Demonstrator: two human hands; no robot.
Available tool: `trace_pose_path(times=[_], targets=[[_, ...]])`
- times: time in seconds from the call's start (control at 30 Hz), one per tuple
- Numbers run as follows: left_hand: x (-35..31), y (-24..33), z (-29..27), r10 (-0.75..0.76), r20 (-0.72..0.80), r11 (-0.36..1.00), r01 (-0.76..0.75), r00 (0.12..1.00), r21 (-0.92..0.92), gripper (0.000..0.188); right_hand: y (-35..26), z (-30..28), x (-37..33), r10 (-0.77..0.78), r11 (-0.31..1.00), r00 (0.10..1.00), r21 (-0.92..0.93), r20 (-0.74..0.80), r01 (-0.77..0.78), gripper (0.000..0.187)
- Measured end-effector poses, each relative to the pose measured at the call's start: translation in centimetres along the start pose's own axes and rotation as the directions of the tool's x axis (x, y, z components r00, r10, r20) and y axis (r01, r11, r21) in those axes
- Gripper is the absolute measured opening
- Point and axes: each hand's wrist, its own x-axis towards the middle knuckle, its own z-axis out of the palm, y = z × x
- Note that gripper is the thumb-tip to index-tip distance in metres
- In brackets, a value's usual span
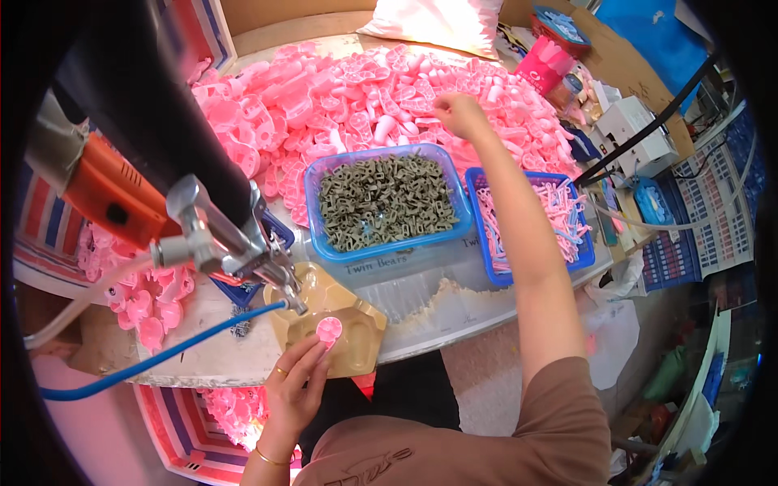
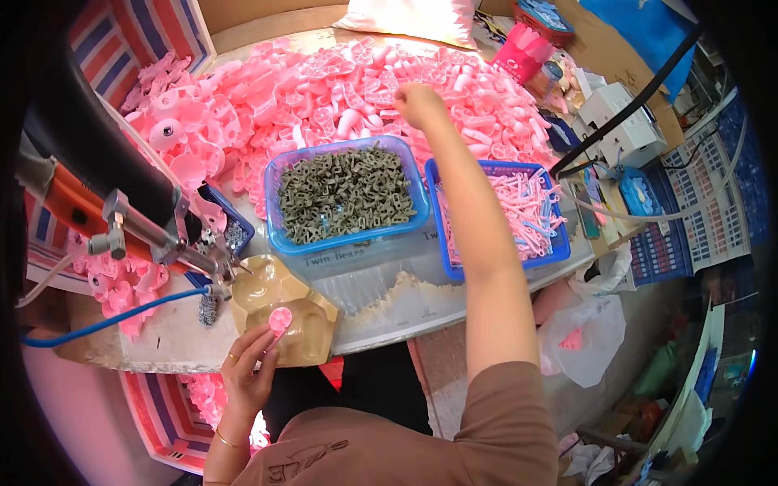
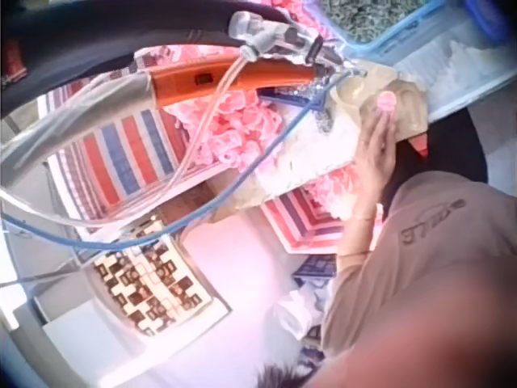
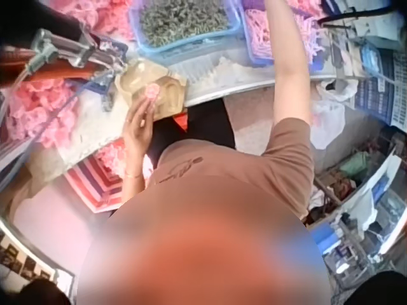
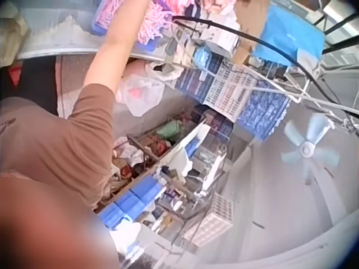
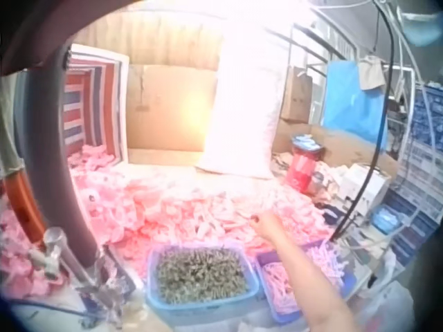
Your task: Assembling plastic toy pig components by attaching eyes and ears, then using a heat tool and mechanical tool to secure parts.
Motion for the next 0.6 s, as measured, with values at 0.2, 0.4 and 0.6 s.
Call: trace_pose_path(times=[0.2, 0.4, 0.6], targets=[[-0.1, 0.6, -0.4, -0.001, -0.031, 0.998, 0.003, 1.0, 0.063, 0.033, -2.8, 4.9, 4.3, -0.194, 0.932, 0.974, -0.331, -0.116, 0.146, 0.029], [-0.8, 0.1, -1.0, -0.006, -0.054, 0.99, 0.013, 0.999, 0.141, 0.037, -1.6, 7.8, 6.6, -0.174, 0.823, 0.975, -0.564, -0.14, 0.067, 0.021], [-1.4, -0.4, -0.6, 0.092, -0.001, 0.98, -0.09, 0.996, 0.179, 0.04, -0.3, 5.4, 7.0, -0.125, 0.798, 0.973, -0.602, -0.193, -0.017, 0.024]])
